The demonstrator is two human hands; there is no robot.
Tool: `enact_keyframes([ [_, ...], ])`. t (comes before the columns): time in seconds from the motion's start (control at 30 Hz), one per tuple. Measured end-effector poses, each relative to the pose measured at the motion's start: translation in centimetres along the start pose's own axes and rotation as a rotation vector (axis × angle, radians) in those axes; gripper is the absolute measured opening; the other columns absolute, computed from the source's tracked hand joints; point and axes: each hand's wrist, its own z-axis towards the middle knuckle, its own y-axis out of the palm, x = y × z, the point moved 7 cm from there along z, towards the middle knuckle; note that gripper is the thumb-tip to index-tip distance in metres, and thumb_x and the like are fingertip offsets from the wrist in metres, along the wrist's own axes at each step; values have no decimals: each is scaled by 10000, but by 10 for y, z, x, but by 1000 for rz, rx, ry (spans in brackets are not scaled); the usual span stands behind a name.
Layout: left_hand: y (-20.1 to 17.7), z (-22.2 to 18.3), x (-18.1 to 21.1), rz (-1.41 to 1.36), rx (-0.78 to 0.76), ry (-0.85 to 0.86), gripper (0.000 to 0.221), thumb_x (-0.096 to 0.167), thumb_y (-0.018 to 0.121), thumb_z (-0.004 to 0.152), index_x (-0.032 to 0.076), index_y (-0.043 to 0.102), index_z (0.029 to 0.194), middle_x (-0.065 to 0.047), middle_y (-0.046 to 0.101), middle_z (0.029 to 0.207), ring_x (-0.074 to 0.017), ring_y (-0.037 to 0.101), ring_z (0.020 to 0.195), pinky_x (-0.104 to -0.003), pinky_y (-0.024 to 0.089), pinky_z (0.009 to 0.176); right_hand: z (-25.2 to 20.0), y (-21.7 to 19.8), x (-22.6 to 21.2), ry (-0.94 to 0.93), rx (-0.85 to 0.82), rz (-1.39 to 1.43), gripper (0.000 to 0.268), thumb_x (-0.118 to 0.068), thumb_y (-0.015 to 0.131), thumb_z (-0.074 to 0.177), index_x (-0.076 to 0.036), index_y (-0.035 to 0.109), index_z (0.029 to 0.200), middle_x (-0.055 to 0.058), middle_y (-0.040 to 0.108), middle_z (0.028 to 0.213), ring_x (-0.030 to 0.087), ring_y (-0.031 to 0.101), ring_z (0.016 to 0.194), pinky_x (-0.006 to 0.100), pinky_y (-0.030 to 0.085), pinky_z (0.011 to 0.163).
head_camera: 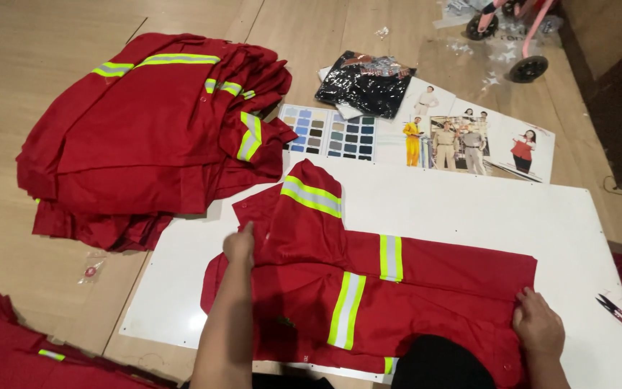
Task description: Folding a red work shirt with reflective stripes on a flat surface
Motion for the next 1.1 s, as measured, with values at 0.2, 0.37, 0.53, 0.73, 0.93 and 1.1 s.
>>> enact_keyframes([
  [0.2,16,-3,-19,-336,-95,-72,617,358,663,988,-68,545,1418,-194,644,1357,-335,646,1190,-375,557,939,6,-17,-10,114,-135,76,402,-173,617,900,-156,703,1292,14,708,1395,233,715,1183,448,591,907],
  [0.37,-5,48,-12,-654,-45,-63,231,102,599,956,64,705,1158,-85,666,934,-205,569,727,-347,435,631,6,-12,-8,71,-108,21,381,-179,646,885,-163,743,1253,5,715,1420,181,711,1218,405,610,910],
  [0.53,-26,12,24,-255,-107,-96,648,576,690,971,51,507,638,-101,491,545,-228,443,422,-364,434,402,3,-11,-6,30,-10,11,345,-152,678,888,-159,768,1221,20,747,1400,192,708,1325,407,622,967],
  [0.73,0,48,27,451,-48,209,538,475,487,1036,18,742,1162,-208,712,1223,-411,646,1159,-512,511,950,5,3,4,82,-149,-57,459,-253,665,871,-222,697,1328,-44,703,1432,134,711,1224,375,606,937],
  [0.93,-8,56,30,360,19,198,511,537,551,1009,90,799,997,-134,760,1114,-378,694,1036,-515,554,803,7,6,4,160,-337,-83,453,-295,636,871,-276,686,1321,-57,661,1510,209,741,1166,430,630,933],
  [1.1,-38,41,40,157,-183,159,439,519,793,823,137,832,1038,-40,794,1092,-230,704,995,-342,510,879,44,-21,-5,790,-885,-28,571,-554,246,1133,-426,787,1263,87,947,853,295,864,921,336,601,831],
])
